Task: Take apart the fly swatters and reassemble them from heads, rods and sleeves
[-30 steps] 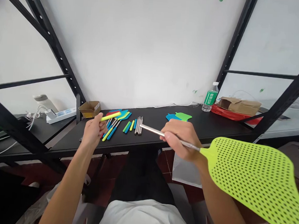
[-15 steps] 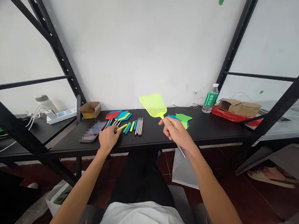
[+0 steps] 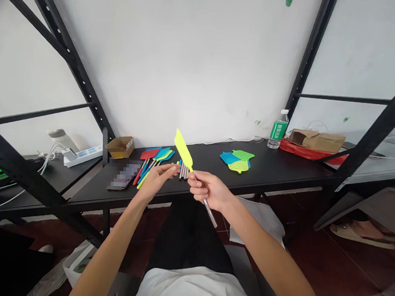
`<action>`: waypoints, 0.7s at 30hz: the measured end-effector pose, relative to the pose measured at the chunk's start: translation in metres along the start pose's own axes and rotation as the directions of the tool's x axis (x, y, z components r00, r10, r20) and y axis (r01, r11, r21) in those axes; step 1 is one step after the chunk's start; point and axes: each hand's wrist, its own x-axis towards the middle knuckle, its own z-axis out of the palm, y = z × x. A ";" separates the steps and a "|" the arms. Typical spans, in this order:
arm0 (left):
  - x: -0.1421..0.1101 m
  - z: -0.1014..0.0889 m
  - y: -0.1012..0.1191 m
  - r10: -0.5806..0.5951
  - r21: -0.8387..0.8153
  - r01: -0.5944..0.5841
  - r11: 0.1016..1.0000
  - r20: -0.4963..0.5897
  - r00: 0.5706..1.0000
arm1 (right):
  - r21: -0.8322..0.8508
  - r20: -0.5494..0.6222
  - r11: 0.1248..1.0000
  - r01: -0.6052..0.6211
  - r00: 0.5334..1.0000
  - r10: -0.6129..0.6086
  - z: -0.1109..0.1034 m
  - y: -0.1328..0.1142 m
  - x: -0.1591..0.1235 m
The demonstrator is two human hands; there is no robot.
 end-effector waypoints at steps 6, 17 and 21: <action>-0.021 0.052 0.024 0.006 -0.609 0.137 0.781 0.226 0.974 | 0.176 0.029 0.983 -0.045 0.999 0.041 0.007 0.014 0.005; -0.010 0.040 0.018 -0.157 -0.677 -0.037 0.735 -0.223 0.962 | -0.105 -0.106 0.989 0.107 0.987 -0.118 0.001 0.031 0.016; -0.005 0.003 0.020 -0.116 -0.547 -0.119 0.829 -0.377 0.919 | -0.195 -0.288 0.966 0.169 0.932 -0.221 -0.027 0.025 0.035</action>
